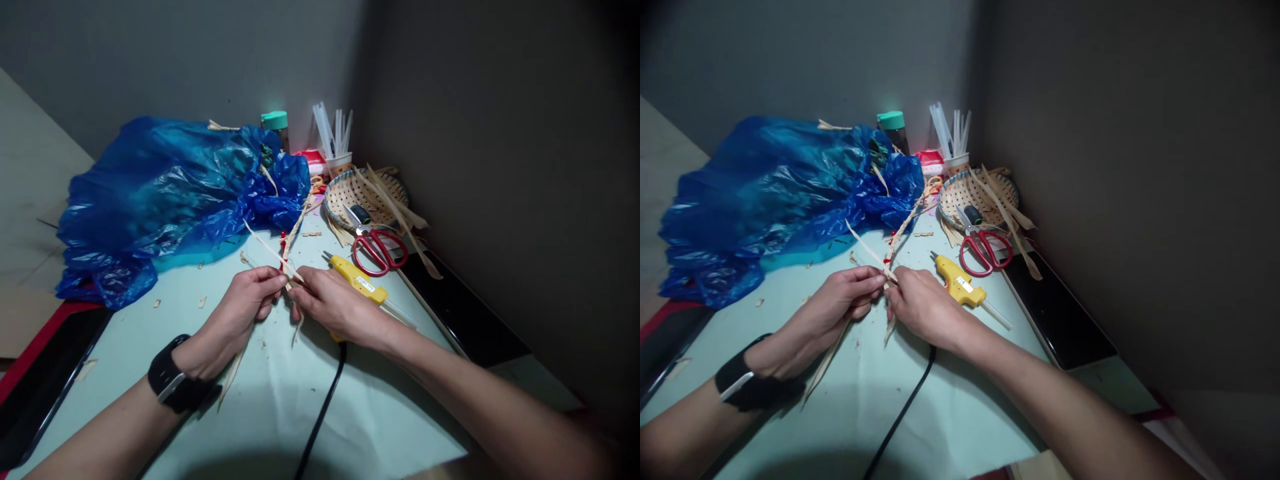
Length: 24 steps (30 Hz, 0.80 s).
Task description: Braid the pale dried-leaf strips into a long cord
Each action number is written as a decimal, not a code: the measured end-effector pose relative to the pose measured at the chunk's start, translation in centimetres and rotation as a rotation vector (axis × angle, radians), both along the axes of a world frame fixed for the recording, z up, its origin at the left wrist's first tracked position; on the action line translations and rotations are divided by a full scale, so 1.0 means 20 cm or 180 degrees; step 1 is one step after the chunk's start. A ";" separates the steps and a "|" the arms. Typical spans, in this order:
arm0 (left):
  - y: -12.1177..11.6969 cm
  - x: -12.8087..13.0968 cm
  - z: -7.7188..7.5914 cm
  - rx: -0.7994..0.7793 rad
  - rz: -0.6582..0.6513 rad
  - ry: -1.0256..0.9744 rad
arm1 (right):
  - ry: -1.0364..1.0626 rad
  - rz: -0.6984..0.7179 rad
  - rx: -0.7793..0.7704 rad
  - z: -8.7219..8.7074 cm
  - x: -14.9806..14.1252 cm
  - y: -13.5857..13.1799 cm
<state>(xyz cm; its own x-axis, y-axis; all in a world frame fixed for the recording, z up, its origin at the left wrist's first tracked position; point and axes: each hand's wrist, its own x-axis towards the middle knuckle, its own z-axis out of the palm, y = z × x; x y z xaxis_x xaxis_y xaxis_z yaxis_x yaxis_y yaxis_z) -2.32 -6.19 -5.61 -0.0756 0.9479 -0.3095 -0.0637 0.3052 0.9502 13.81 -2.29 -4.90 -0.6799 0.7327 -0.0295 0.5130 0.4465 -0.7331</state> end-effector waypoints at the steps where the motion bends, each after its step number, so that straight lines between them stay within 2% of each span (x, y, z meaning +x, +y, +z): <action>1: 0.00 -0.01 -0.01 -0.0020 -0.0017 -0.0020 | -0.0026 0.0005 0.0018 0.00 0.00 0.00; 5: 0.01 -0.04 -0.03 -0.0120 0.0009 -0.0252 | -0.0027 0.0049 0.0105 0.08 0.02 0.00; 9: 0.01 -0.07 -0.01 -0.0295 -0.0069 -0.0594 | -0.0356 -0.0375 0.0502 0.18 0.06 0.01; 11: 0.01 -0.09 -0.01 -0.0369 -0.0131 -0.0760 | -0.0506 -0.0372 0.0608 0.21 0.08 0.00; 16: 0.00 -0.12 -0.01 -0.0350 -0.0305 -0.1092 | -0.0747 -0.0210 0.0681 0.22 0.09 -0.06; 21: -0.02 -0.12 -0.01 -0.0306 -0.0337 -0.1060 | -0.1188 0.0136 0.0581 0.21 0.05 -0.13; 24: -0.03 -0.11 -0.01 -0.0278 -0.0264 -0.1047 | -0.1419 0.0530 0.0868 0.21 0.04 -0.15</action>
